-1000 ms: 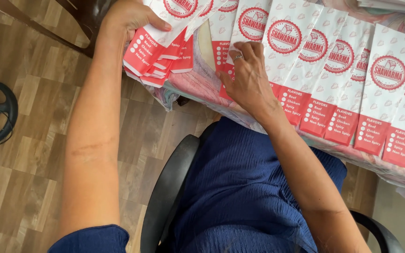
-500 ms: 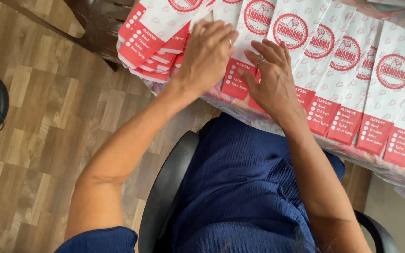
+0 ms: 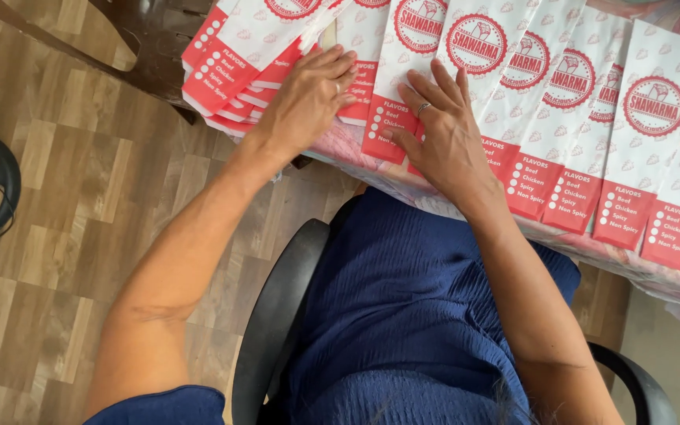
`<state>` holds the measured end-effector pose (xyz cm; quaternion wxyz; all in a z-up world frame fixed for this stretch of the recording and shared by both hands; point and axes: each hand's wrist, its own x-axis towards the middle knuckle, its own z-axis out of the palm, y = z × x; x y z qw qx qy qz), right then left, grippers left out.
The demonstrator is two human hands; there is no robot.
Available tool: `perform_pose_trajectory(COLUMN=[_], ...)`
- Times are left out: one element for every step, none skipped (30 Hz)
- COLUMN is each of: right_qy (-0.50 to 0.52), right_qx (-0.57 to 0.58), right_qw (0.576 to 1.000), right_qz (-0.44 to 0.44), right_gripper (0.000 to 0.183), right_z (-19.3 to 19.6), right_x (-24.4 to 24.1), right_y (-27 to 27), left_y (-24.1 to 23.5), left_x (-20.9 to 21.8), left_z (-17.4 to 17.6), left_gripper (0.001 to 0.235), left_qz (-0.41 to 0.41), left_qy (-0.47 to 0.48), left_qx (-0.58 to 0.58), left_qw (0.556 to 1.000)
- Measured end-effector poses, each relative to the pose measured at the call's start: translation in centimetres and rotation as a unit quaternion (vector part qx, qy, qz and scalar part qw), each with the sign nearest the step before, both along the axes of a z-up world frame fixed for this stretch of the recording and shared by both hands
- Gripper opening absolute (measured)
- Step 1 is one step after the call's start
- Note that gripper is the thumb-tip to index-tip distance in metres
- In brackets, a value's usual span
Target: Applying glue to the edges of paper bags and stacking them for assembly.
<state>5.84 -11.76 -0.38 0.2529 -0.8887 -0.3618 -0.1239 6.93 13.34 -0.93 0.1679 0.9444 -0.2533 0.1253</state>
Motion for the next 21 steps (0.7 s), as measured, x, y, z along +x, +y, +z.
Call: perform_pose_trajectory(right_qy=[0.001, 0.002, 0.002, 0.001, -0.001, 0.000, 0.004, 0.008, 0.009, 0.015, 0.020, 0.021, 0.018, 0.015, 0.016, 0.010, 0.005, 0.006, 0.000, -0.007, -0.006], right_qx=[0.012, 0.023, 0.025, 0.021, 0.017, 0.018, 0.018, 0.017, 0.018, 0.015, 0.012, 0.011, 0.035, 0.059, 0.059, 0.091, 0.123, 0.123, 0.126, 0.129, 0.129], right_qw=[1.000, 1.000, 1.000, 1.000, 1.000, 1.000, 1.000, 1.000, 1.000, 1.000, 1.000, 1.000, 0.999, 0.998, 0.998, 0.996, 0.991, 0.991, 0.988, 0.984, 0.984], right_qz=[0.001, 0.002, 0.002, 0.002, 0.003, 0.004, 0.004, 0.003, 0.004, -0.003, -0.008, -0.007, -0.018, -0.030, -0.030, 0.015, 0.061, 0.061, 0.093, 0.124, 0.126], right_gripper=[0.059, 0.059, 0.059, 0.058, 0.058, 0.058, 0.056, 0.054, 0.054, 0.053, 0.053, 0.053, 0.047, 0.045, 0.045, 0.036, 0.026, 0.026, 0.030, 0.036, 0.036], right_z=[-0.1, -0.2, -0.3, -0.4, -0.5, -0.1, 0.2, 0.6, 0.8, 0.9, 1.2, 1.4, 1.6, 1.8, 1.5, 1.3, 1.0, 0.2, -0.6, -1.3, -1.4], right_x=[0.1, 0.2, 0.3, 0.3, 0.4, 0.2, -0.1, -0.3, -0.5, -0.7, -0.8, -1.1, -1.3, -1.6, -1.7, -1.9, -2.1, -2.4, -2.6, -2.9, -3.1], right_y=[0.0, 0.0, 0.0, 0.0, 0.0, 0.1, 0.3, 0.4, 0.6, 0.7, 0.9, 1.4, 1.8, 2.2, 2.8, 3.3, 3.9, 4.4, 4.9, 5.4, 5.6], left_y=[0.7, 1.5, 1.9, 2.3, 2.7, 3.2, 3.6, 4.1, 3.9, 3.7, 3.6, 3.5, 3.3, 3.1, 2.9, 2.8, 2.7, 2.7, 2.7, 2.7, 2.7], left_x=[-0.1, -0.2, -0.5, -0.7, -1.1, -1.2, -1.3, -1.4, -1.7, -2.0, -2.3, -2.7, -3.0, -3.4, -3.6, -3.9, -4.3, -4.4, -4.5, -4.5, -4.6], left_z=[0.3, 0.7, 1.0, 1.3, 1.6, 1.2, 0.9, 0.5, 0.5, 0.5, 0.5, 0.4, 0.3, 0.1, 0.1, 0.1, 0.1, -0.1, -0.3, -0.4, -0.4], left_gripper=[0.037, 0.042, 0.042, 0.043, 0.044, 0.044, 0.045, 0.045, 0.045, 0.044, 0.043, 0.043, 0.041, 0.038, 0.038, 0.033, 0.030, 0.030, 0.031, 0.032, 0.032], left_qz=[-0.029, -0.058, -0.059, -0.074, -0.087, -0.086, -0.104, -0.123, -0.122, -0.119, -0.114, -0.112, -0.109, -0.105, -0.105, -0.097, -0.089, -0.088, -0.090, -0.091, -0.089], left_qy=[0.003, 0.007, 0.007, 0.025, 0.044, 0.045, 0.032, 0.019, 0.020, 0.016, 0.011, 0.011, -0.012, -0.035, -0.034, -0.032, -0.029, -0.028, -0.036, -0.043, -0.043], left_qx=[-0.001, -0.003, -0.002, 0.015, 0.032, 0.033, 0.035, 0.037, 0.037, 0.023, 0.009, 0.009, -0.015, -0.038, -0.039, -0.052, -0.065, -0.065, -0.062, -0.058, -0.059], left_qw=[1.000, 0.998, 0.998, 0.997, 0.995, 0.995, 0.993, 0.992, 0.992, 0.993, 0.993, 0.994, 0.994, 0.993, 0.993, 0.993, 0.993, 0.994, 0.993, 0.993, 0.993])
